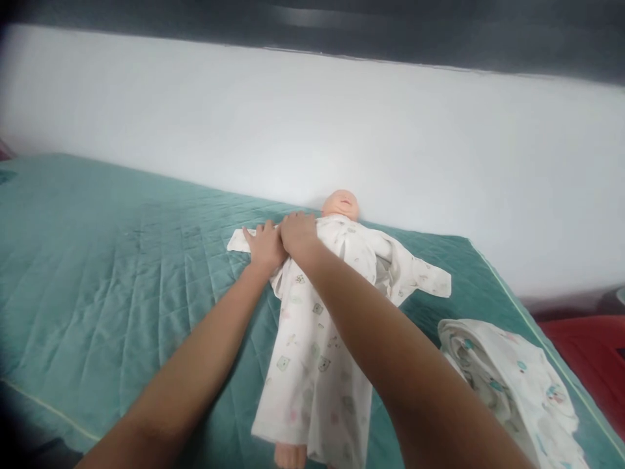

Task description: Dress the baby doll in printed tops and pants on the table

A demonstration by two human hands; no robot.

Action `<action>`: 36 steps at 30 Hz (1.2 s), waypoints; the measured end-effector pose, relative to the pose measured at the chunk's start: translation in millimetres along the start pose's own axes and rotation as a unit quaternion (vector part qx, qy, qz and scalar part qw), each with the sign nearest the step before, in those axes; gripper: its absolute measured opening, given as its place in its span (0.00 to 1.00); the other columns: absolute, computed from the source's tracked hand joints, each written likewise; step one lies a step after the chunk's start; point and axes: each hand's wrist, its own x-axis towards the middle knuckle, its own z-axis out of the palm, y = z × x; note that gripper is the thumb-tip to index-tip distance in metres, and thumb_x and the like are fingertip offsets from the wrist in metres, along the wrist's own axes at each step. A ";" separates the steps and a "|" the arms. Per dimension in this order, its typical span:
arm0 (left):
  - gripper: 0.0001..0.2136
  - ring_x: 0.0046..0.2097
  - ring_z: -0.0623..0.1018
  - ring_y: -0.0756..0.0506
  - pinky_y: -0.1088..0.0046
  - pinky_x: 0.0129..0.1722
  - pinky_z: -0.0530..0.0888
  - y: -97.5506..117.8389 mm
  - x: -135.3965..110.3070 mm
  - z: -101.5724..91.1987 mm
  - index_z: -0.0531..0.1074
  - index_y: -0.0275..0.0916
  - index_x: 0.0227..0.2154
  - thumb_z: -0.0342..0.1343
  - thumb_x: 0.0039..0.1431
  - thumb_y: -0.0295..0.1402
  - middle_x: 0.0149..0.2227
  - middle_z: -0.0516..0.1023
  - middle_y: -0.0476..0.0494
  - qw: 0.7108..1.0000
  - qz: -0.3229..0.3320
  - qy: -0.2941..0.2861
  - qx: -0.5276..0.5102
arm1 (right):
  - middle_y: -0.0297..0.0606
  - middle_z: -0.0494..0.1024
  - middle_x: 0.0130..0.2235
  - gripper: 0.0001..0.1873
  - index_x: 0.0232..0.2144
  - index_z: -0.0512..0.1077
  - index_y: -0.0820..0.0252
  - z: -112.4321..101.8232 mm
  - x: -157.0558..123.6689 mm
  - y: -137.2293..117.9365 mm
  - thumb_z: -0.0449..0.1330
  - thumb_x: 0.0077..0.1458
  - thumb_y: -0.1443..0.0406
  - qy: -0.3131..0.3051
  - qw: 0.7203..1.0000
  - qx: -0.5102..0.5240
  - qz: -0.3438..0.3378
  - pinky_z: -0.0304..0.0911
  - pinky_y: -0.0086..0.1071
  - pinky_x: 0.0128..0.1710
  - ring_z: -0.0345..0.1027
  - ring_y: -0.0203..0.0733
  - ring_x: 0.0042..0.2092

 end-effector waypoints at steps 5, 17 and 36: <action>0.19 0.58 0.70 0.33 0.38 0.65 0.50 -1.4 3.2 0.3 0.69 0.54 0.57 0.51 0.64 0.42 0.54 0.73 0.39 1.000 0.007 -0.002 -0.001 | 0.54 0.78 0.53 0.22 0.54 0.70 0.65 -1.4 4.7 14.4 0.61 0.58 0.65 -0.035 0.999 -0.003 -0.015 0.66 0.44 0.50 0.73 0.56 0.52; 0.17 0.55 0.72 0.34 0.51 0.52 0.70 -12.6 4.1 -10.5 0.71 0.52 0.52 0.56 0.60 0.41 0.53 0.73 0.38 0.999 -0.023 -0.021 -0.021 | 0.46 0.77 0.51 0.17 0.51 0.71 0.54 -23.0 -20.4 50.6 0.56 0.60 0.67 -0.026 0.998 -0.045 -0.031 0.65 0.44 0.45 0.71 0.56 0.51; 0.13 0.57 0.72 0.34 0.51 0.54 0.71 -19.6 1.6 -16.8 0.71 0.44 0.48 0.52 0.63 0.40 0.54 0.74 0.37 0.999 -0.018 -0.048 -0.019 | 0.47 0.76 0.52 0.18 0.53 0.69 0.54 -41.9 -45.3 69.9 0.53 0.62 0.68 -0.012 0.999 -0.047 0.001 0.64 0.41 0.42 0.70 0.54 0.51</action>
